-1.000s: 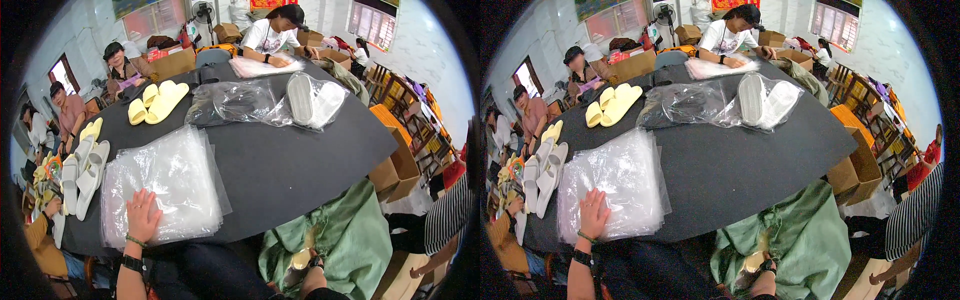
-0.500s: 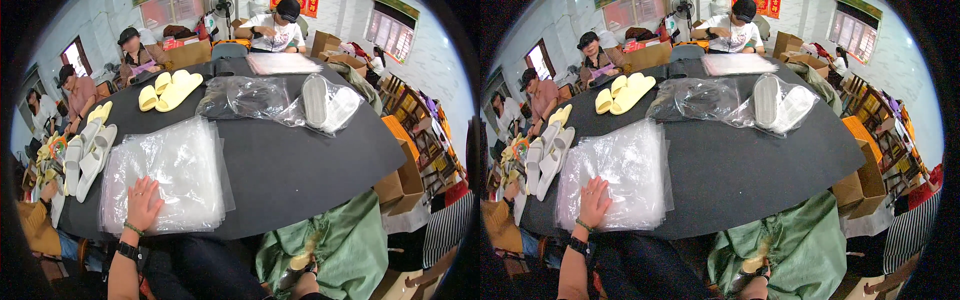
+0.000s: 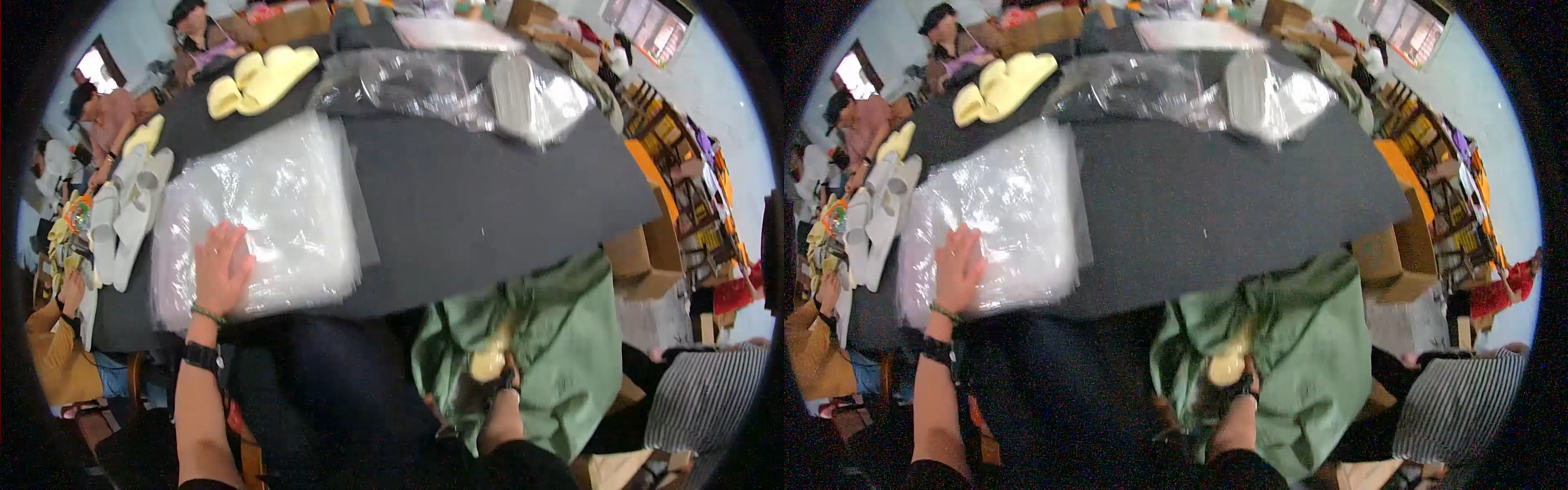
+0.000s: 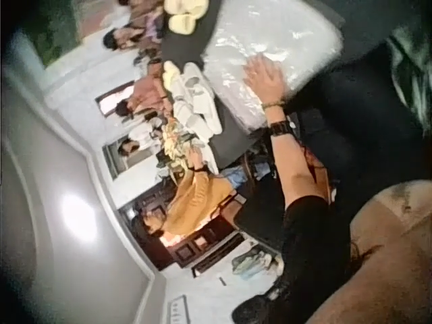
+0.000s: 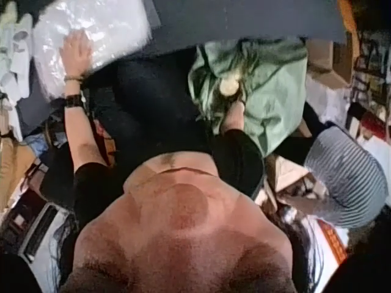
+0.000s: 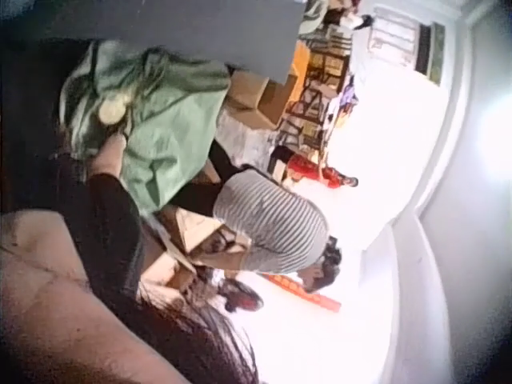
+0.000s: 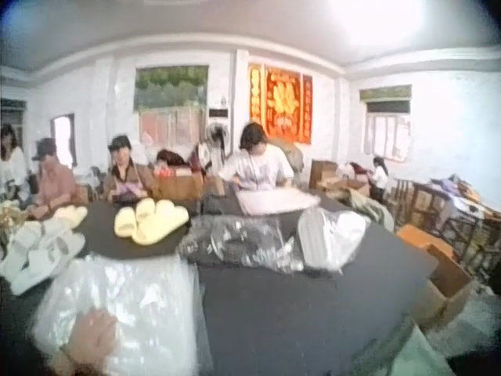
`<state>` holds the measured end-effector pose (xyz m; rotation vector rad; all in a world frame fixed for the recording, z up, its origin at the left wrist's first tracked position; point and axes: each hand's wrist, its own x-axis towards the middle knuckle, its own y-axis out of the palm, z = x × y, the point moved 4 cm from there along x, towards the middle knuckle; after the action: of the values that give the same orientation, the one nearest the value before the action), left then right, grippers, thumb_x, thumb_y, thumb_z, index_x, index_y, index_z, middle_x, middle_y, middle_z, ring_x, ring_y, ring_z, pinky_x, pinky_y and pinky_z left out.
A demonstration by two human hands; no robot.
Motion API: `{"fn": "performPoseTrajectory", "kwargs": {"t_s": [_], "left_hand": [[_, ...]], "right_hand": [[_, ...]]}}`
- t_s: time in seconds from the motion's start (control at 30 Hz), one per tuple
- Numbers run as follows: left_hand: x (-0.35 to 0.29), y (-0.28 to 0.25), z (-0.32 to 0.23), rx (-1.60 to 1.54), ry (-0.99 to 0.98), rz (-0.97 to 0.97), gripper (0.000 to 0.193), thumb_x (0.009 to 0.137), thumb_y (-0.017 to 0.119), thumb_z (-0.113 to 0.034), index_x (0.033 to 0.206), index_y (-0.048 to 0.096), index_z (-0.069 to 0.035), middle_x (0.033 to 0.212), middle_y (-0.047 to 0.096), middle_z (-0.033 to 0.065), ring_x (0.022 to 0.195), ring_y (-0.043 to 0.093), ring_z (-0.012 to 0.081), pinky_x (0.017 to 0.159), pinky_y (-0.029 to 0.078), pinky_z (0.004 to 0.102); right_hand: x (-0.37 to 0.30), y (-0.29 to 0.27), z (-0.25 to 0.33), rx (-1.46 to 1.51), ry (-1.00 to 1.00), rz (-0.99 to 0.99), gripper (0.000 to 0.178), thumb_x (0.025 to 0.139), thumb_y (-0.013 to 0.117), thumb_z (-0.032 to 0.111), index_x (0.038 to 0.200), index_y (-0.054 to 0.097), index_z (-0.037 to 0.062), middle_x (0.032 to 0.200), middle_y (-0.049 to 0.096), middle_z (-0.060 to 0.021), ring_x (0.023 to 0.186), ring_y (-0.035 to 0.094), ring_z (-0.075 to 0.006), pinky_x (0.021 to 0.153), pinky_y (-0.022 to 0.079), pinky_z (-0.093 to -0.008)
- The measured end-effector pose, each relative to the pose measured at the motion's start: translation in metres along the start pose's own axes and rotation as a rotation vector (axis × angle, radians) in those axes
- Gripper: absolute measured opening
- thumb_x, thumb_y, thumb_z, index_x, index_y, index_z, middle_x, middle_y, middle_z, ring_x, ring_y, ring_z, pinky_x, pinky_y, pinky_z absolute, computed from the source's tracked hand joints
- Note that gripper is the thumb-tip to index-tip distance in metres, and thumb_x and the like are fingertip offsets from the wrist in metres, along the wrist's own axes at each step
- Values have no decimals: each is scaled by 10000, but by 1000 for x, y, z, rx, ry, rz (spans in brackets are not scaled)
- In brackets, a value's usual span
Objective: The recorder is packaging finished shoes into plastic bags and placing them into a larger green bag for transport.
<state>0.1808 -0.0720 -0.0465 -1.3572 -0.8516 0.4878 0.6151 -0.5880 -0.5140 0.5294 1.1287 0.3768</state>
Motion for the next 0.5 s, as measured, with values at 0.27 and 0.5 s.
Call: {"fn": "performPoseTrajectory", "kwargs": {"t_s": [0.27, 0.5], "left_hand": [[17, 17, -19, -95, 78, -62, 522, 937, 537, -391, 1429, 439, -248, 1524, 357, 82, 1417, 288, 330, 1136, 145, 577], [13, 32, -21, -105, 67, -65, 512, 950, 512, -422, 1430, 438, -261, 1519, 364, 92, 1410, 292, 355, 1111, 163, 606]], "right_hand": [[-118, -67, 113, -1783, -365, -479, 523, 902, 570, 278, 1393, 470, 127, 1274, 592, -163, 1140, 577, -298, 949, 456, -390], [-233, -21, 174, -1135, -686, -199, 474, 921, 531, 280, 1324, 500, 32, 1296, 582, -165, 1172, 572, -306, 976, 450, -381]]}}
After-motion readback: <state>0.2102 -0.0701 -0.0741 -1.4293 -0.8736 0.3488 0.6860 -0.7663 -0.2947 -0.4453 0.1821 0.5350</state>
